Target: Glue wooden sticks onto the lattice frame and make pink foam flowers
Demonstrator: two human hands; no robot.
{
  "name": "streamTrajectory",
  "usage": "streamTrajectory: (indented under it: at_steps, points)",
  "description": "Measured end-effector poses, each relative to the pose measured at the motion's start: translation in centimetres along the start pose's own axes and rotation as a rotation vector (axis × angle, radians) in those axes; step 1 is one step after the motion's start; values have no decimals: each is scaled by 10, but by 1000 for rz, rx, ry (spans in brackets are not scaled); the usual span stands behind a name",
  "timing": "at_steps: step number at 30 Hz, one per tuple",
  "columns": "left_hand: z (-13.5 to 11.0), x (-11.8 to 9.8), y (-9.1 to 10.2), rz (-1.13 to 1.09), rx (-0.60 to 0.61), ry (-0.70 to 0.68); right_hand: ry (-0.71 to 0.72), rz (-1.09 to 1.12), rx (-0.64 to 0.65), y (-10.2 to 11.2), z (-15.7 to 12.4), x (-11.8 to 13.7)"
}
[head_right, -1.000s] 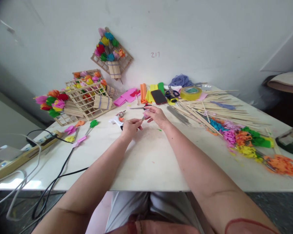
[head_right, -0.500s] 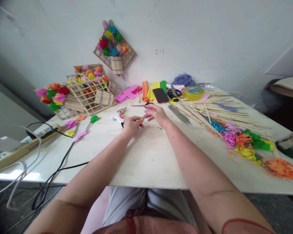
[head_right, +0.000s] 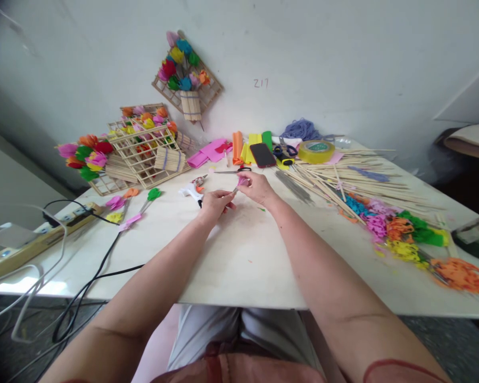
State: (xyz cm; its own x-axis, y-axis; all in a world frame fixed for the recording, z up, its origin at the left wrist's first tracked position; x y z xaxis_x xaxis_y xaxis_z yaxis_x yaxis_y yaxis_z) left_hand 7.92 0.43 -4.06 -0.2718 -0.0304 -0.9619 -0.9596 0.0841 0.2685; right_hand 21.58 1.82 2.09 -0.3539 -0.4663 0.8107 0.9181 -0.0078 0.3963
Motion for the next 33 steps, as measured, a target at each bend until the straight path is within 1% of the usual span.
streamTrajectory:
  at_steps: [3,11,15,21,26,33]
  points:
    - [1,1,0,4,-6,-1,79,-138,-14,2,0,8]
    - [3,3,0,18,-12,-8,149,-292,-7,0,-2,13]
    - [2,3,-1,37,1,0,138,-298,-3,0,-1,9]
    - [2,4,0,33,-21,13,144,-299,-3,-1,-2,9]
    - [4,6,-1,39,-11,-8,144,-301,1,-2,-2,7]
    - [5,6,0,64,-19,6,140,-319,1,-3,-2,5]
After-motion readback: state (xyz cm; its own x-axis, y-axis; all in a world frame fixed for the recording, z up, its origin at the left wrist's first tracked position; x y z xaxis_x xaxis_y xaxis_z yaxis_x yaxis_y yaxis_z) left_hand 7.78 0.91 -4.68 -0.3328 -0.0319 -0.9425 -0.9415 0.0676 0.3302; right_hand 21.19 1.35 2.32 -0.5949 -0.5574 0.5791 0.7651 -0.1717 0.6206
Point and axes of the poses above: each hand's wrist, its own z-axis towards the middle knuckle, its own y-axis out of the back of the hand, x = y × z, the point moved 9 cm from there along z, towards the middle knuckle, and after that the axes turned 2 degrees about x, right-handed, at the moved point
